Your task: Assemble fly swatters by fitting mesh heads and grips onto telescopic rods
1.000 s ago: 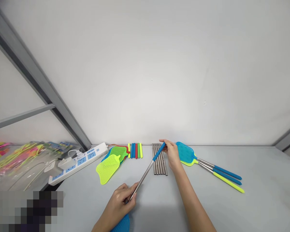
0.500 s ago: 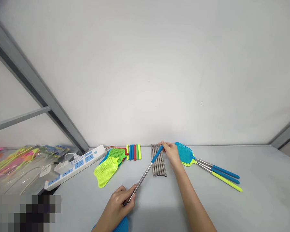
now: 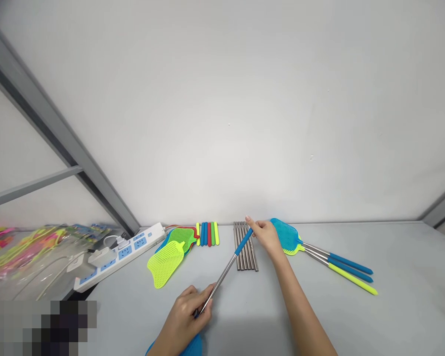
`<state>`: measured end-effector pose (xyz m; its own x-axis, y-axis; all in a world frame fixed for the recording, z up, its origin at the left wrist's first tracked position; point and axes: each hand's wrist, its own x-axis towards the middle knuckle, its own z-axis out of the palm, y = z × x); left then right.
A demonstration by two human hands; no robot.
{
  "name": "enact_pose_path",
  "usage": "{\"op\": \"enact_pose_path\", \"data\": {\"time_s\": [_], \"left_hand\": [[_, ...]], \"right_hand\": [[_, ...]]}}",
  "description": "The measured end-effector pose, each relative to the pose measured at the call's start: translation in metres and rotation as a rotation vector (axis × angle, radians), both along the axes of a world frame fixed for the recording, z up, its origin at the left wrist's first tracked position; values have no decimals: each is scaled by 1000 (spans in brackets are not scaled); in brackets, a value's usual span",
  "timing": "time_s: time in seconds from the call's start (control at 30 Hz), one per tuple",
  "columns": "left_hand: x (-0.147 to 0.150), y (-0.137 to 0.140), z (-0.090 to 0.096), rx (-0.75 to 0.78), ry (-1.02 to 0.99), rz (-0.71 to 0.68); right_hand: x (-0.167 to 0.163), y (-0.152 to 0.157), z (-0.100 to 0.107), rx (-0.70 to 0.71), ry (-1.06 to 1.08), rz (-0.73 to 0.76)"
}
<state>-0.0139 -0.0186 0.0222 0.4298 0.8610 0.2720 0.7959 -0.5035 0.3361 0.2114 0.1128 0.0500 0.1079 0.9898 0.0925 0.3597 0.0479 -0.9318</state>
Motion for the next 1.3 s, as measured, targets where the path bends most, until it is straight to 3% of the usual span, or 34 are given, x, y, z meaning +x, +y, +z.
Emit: {"op": "enact_pose_path", "data": {"time_s": [0.23,0.47,0.53,0.67,0.87,1.17,1.3], "left_hand": [[-1,1,-4,45,-74,-21],[2,-3,2,-18,-83,-98],[4,-5,4,-61,-82,-139],[10,-7,3,-91,-65,-202],[12,-5,-2,-76,-28,-242],[9,-6,3,-84,-47,-169],[10,-7,6,-97,-57,-141]], "right_hand": [[10,4,4,-90,256,-47],[31,2,12,-39,436,-101],[38,0,14,-63,405,-48],[48,-8,19,-165,318,197],[35,-16,26,-320,311,468],[-9,-26,30,-377,369,640],[-9,-25,30,-360,369,594]]}}
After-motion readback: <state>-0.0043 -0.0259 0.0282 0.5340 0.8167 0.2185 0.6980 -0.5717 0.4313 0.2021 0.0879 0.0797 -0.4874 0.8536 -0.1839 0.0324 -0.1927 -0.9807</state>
